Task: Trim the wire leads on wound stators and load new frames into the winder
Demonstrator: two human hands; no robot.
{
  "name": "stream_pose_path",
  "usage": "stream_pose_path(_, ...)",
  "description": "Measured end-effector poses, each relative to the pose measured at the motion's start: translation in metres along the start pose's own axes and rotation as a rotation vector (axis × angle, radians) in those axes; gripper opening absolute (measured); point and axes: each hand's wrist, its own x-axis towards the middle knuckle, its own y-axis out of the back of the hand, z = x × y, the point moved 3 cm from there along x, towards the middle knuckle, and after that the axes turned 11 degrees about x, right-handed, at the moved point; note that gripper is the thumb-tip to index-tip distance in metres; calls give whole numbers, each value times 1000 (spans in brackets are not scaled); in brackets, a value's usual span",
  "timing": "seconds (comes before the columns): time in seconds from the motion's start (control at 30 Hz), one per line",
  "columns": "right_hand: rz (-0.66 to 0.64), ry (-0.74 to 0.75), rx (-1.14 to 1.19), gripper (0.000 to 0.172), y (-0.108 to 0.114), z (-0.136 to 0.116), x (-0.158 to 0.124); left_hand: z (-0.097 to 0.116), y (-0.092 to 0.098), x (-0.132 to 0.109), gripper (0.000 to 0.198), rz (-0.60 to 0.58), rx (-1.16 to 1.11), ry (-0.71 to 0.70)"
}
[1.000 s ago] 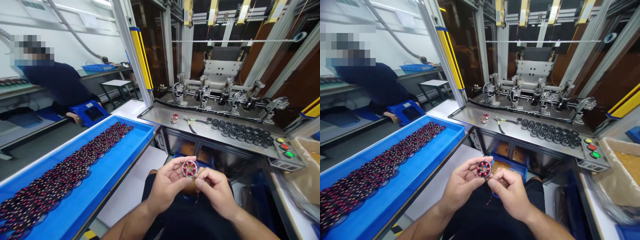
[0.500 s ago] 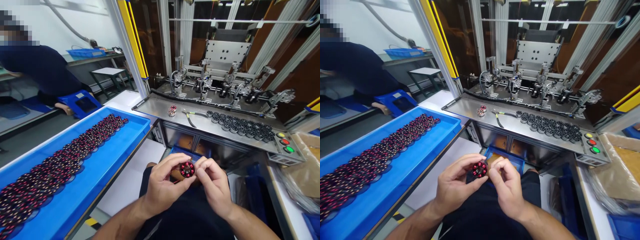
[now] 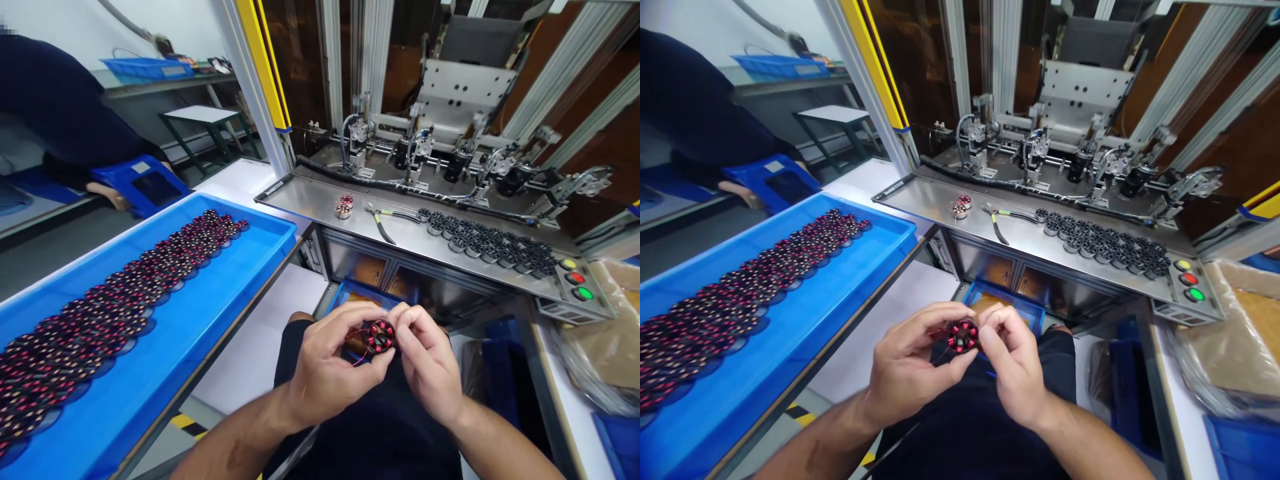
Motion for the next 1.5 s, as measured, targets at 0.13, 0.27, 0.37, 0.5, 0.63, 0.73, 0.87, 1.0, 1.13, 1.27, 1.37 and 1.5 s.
stream_pose_path(0.13,94,-89,73,25,-1,10,-2,-5,0,0,38,-5,-74,64)
stream_pose_path(0.27,38,1,-2,13,-1,4,-2,-7,1,0,40,-24,-110,61)
stream_pose_path(0.37,-27,106,-152,12,-1,-8,1,-7,2,0,41,-49,-115,53)
stream_pose_path(0.5,-44,166,-258,8,-2,-18,5,-7,2,0,43,-77,-123,44)
stream_pose_path(0.63,50,106,-185,12,0,-13,5,-7,3,-2,44,-94,-144,45)
stream_pose_path(0.73,91,16,-85,16,3,-5,1,-10,4,-3,43,-79,-171,77)
stream_pose_path(0.87,118,32,-69,16,4,-2,-4,-14,5,-3,43,-41,-279,124)
stream_pose_path(1.0,135,3,-36,20,3,-1,-3,-14,5,0,46,-37,-396,103)
stream_pose_path(1.13,121,14,28,15,1,1,-2,-17,5,2,47,-7,-421,121)
stream_pose_path(1.27,58,-20,82,20,-1,5,-3,-20,7,4,45,11,-416,151)
stream_pose_path(1.37,77,11,46,14,-2,5,-2,-20,8,5,44,7,-395,138)
stream_pose_path(1.5,99,104,-12,12,-3,1,-3,-18,8,5,45,-12,-368,82)
